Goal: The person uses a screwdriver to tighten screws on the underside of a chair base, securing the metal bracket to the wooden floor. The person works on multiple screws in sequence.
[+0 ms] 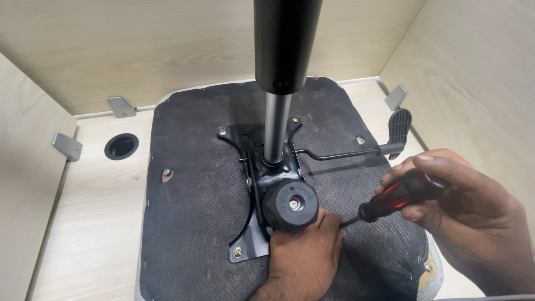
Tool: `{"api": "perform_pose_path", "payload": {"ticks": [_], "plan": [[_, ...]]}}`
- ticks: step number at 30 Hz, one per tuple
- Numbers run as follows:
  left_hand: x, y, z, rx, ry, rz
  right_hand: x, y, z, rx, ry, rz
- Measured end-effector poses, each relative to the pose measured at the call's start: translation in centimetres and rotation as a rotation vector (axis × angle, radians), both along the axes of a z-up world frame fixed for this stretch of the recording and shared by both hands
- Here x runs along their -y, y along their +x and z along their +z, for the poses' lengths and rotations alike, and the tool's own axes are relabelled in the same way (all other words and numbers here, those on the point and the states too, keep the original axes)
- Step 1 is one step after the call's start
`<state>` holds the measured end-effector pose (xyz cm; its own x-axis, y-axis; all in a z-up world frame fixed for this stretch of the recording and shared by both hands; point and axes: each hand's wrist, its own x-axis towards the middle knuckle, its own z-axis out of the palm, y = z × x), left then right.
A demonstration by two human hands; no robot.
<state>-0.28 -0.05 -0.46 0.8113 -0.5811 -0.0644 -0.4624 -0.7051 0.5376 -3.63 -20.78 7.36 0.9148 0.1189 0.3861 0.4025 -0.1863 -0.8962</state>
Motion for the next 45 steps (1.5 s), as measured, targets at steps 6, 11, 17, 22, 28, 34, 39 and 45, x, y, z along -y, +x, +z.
{"api": "perform_pose_path", "payload": {"ticks": [6, 11, 17, 22, 28, 34, 39, 45], "plan": [[0.2, 0.2, 0.3, -0.075, 0.094, -0.023, -0.1, -0.3, 0.2, -0.024, 0.140, 0.168], [0.1, 0.1, 0.2, -0.073, 0.056, -0.018, 0.0, -0.3, -0.1, -0.013, 0.043, 0.113], [0.0, 0.4, 0.5, -0.032, 0.036, -0.022, 0.0, 0.0, -1.1, 0.018, -0.039, -0.022], [0.0, 0.4, 0.7, -0.180, 0.097, -0.047, 0.5, 0.0, -1.8, 0.047, -0.030, -0.060], [-0.1, 0.5, 1.1, -0.087, 0.069, -0.040, 0.9, 0.4, -1.5, 0.010, -0.004, 0.024], [0.1, 0.6, 1.3, -0.172, 0.119, -0.047, 0.8, 0.6, -1.0, -0.029, 0.069, 0.108], [0.2, 0.8, 1.0, -0.204, 0.151, -0.070, 0.7, 0.6, -0.8, -0.022, 0.076, 0.134], [0.0, 0.6, 0.2, -0.110, -0.014, -0.038, 0.4, 0.6, -1.9, 0.050, -0.071, -0.083]]}}
